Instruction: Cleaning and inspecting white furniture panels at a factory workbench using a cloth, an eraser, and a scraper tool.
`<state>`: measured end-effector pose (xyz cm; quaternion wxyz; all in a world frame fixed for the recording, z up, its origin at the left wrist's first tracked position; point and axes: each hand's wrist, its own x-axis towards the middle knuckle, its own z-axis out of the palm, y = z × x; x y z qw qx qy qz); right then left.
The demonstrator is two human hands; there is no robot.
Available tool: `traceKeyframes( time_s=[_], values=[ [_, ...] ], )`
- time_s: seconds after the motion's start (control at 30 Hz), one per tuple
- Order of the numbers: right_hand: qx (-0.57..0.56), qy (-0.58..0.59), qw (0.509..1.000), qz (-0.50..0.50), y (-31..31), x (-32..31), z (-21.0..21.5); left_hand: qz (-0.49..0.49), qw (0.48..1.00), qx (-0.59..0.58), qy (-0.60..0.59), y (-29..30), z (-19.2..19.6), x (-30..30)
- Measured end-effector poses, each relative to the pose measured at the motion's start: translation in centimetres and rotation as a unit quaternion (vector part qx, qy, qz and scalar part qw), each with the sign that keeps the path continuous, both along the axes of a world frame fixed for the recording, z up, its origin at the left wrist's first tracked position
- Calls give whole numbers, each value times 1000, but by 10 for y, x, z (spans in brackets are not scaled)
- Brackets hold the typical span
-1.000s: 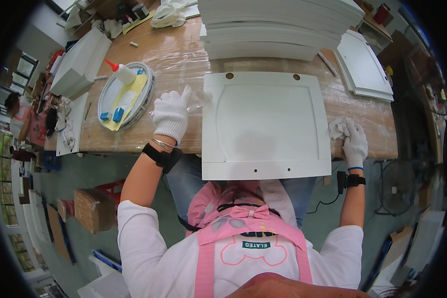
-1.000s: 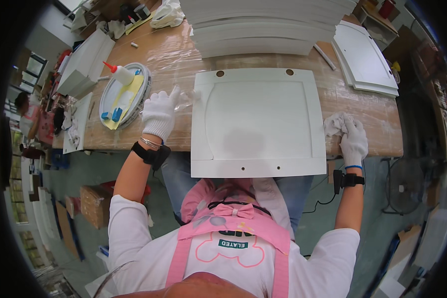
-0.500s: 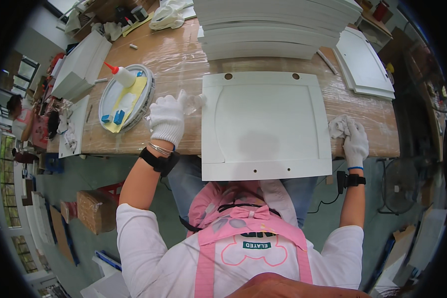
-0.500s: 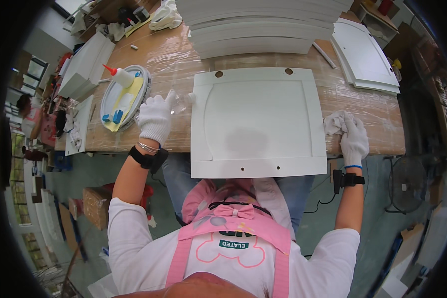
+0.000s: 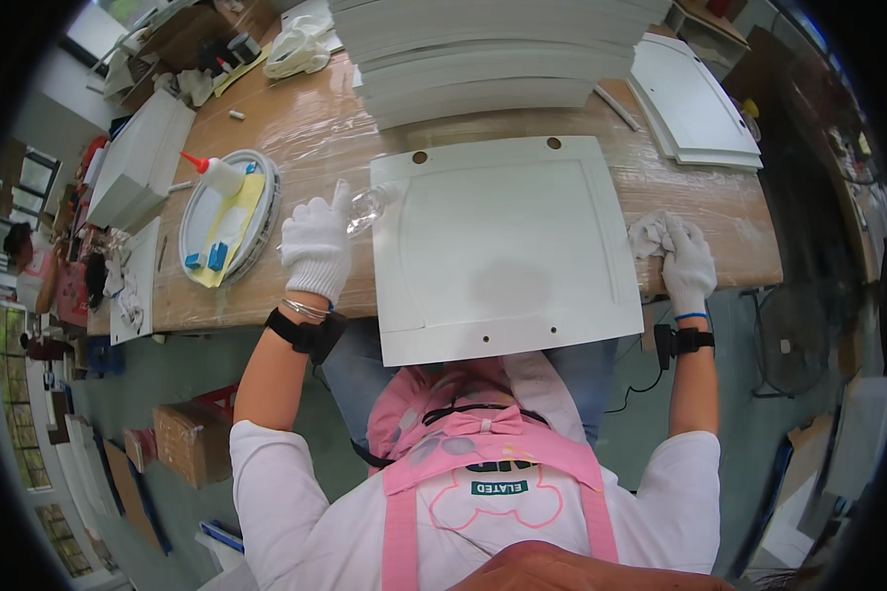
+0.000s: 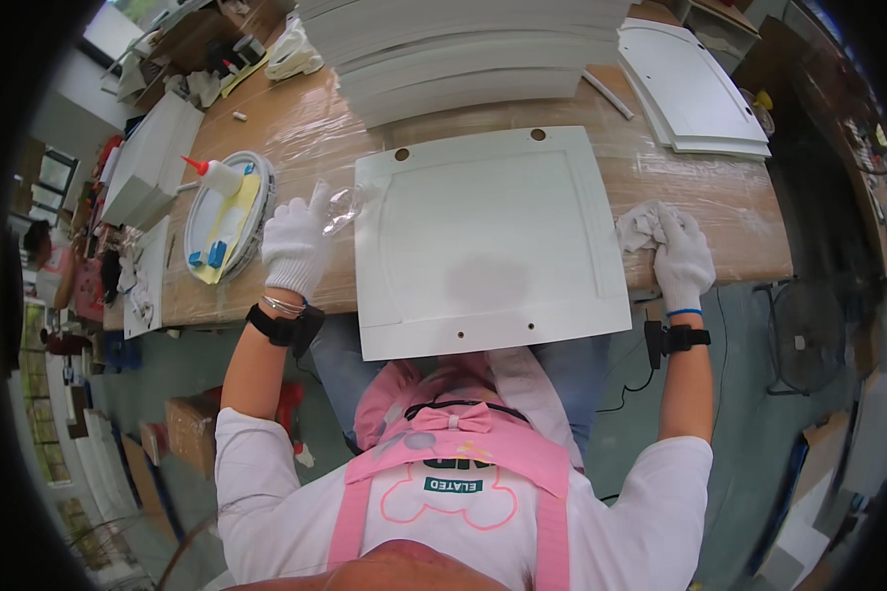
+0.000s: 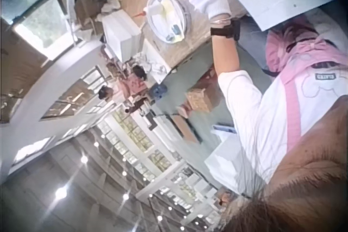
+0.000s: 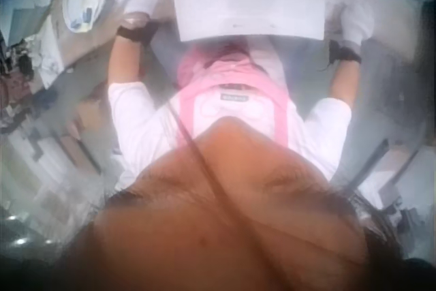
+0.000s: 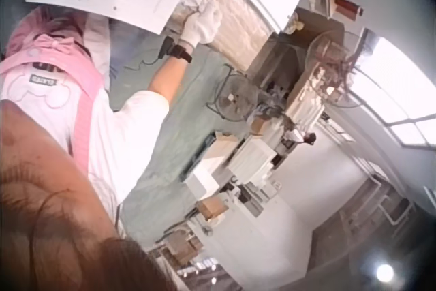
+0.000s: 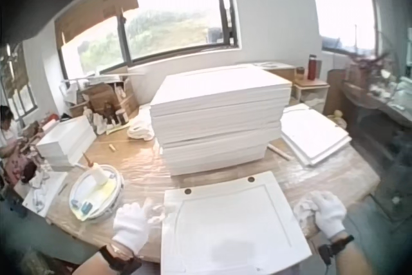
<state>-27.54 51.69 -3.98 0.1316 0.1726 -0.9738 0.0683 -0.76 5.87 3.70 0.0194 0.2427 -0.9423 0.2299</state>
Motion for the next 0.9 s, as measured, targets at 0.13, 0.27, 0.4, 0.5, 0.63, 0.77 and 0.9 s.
traceKeyframes(
  time_s=[0.13, 0.27, 0.4, 0.5, 0.63, 0.77, 0.9],
  values=[
    [-9, 13, 1000, 8, -4, 2, 3, 9, 988, 116, 99, 4, -6, -13],
    [-31, 33, 999, 16, 0, 7, 2, -9, 984, 134, 113, 10, -2, -32],
    [-93, 42, 994, 36, 9, 0, -8, -57, 967, 198, 151, 24, 8, -49],
    [-248, 55, 962, 103, 27, -19, -26, -52, 945, 260, 189, 39, 16, -63],
    [-560, -165, 811, 24, 54, -40, -27, -96, 910, 339, 216, 46, 13, -52],
    [-638, -202, 742, -32, 80, -23, 0, -135, 908, 340, 206, 65, 11, -35],
    [-645, -198, 738, -18, 111, 16, 39, -197, 905, 344, 153, 100, 17, -21]
  ],
)
